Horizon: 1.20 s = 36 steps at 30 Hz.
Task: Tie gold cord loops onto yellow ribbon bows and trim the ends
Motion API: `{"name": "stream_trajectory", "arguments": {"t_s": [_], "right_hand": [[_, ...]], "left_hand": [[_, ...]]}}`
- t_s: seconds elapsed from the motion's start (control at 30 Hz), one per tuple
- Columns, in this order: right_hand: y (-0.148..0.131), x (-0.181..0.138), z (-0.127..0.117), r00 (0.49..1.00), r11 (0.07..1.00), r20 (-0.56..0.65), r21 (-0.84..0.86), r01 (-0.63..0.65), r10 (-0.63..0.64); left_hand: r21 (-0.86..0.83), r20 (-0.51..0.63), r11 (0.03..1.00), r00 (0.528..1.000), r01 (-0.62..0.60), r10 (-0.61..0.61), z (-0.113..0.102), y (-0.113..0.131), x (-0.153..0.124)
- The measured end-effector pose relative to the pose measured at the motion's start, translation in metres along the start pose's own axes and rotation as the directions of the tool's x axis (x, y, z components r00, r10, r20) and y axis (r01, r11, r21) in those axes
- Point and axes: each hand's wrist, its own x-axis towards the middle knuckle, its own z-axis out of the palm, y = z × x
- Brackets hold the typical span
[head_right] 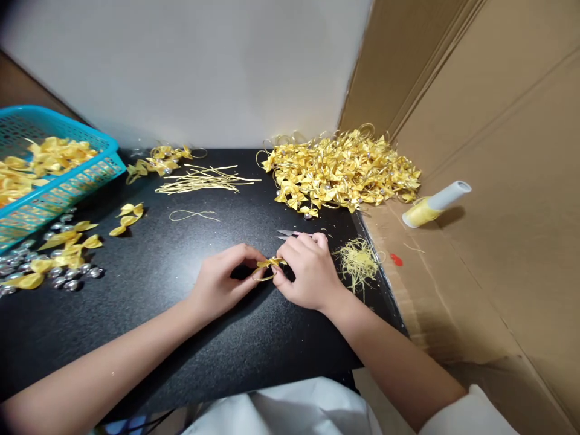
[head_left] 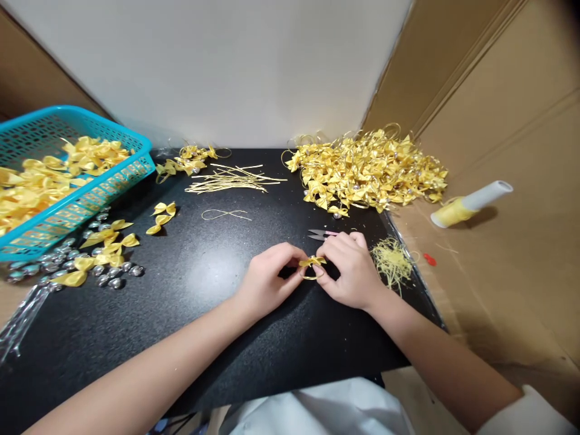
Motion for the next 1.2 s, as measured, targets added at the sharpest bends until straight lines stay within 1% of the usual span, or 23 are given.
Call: {"name": "stream_trajectory", "arguments": {"t_s": [0.07, 0.13, 0.27, 0.47, 0.63, 0.7, 0.8, 0.9, 0.93, 1.03, 1.1, 1.13, 1.2], "right_hand": [[-0.001, -0.001, 0.000, 0.995, 1.000, -0.097, -0.020, -0.006, 0.004], [-0.001, -0.002, 0.000, 0.990, 1.000, -0.142, -0.027, 0.008, -0.011], [0.000, -0.002, 0.000, 0.997, 1.000, -0.069, -0.004, 0.028, -0.028], [-0.001, 0.000, 0.000, 0.999, 0.999, -0.031, -0.032, 0.023, -0.024], [0.000, 0.000, 0.004, 1.000, 0.999, -0.019, -0.043, 0.019, -0.020], [0.001, 0.000, 0.006, 0.999, 1.000, -0.024, -0.013, 0.024, -0.025], [0.001, 0.001, 0.009, 0.997, 0.992, -0.072, 0.123, -0.003, 0.012], [-0.001, 0.002, 0.008, 0.989, 0.942, -0.098, 0.327, -0.072, 0.109], [-0.002, 0.002, 0.008, 0.986, 0.914, -0.089, 0.394, -0.096, 0.143], [-0.005, 0.003, 0.006, 0.976, 0.827, -0.030, 0.538, -0.164, 0.214], [-0.006, 0.003, 0.006, 0.972, 0.799, -0.004, 0.570, -0.192, 0.236], [-0.005, 0.003, 0.007, 0.971, 0.803, -0.009, 0.563, -0.193, 0.239], [-0.004, 0.003, 0.008, 0.974, 0.848, -0.058, 0.505, -0.163, 0.221]], "left_hand": [[0.039, -0.013, 0.998, 0.999, -0.040, 0.040, -0.001, 0.000, 0.001], [0.063, -0.029, 0.996, 0.997, -0.066, 0.068, -0.001, 0.000, 0.001], [0.110, -0.021, 0.986, 0.991, -0.127, 0.130, 0.001, -0.002, 0.000], [0.159, -0.021, 0.972, 0.983, -0.175, 0.180, 0.002, -0.003, -0.001], [0.145, -0.005, 0.978, 0.988, -0.150, 0.153, 0.003, -0.001, 0.000], [0.110, 0.002, 0.985, 0.991, -0.133, 0.134, 0.002, 0.000, 0.000], [-0.014, 0.019, 0.997, 0.997, -0.071, 0.072, 0.001, 0.002, 0.001], [-0.211, 0.023, 0.974, 0.996, 0.085, -0.082, 0.000, 0.004, 0.002], [-0.296, 0.029, 0.944, 0.989, 0.146, -0.144, 0.000, 0.004, 0.003], [-0.519, 0.077, 0.804, 0.953, 0.289, -0.293, 0.000, 0.004, 0.004], [-0.557, 0.104, 0.753, 0.929, 0.350, -0.355, 0.001, 0.005, 0.004], [-0.546, 0.104, 0.752, 0.920, 0.370, -0.377, 0.001, 0.006, 0.003], [-0.487, 0.086, 0.787, 0.917, 0.379, -0.388, 0.000, 0.008, 0.002]]}}
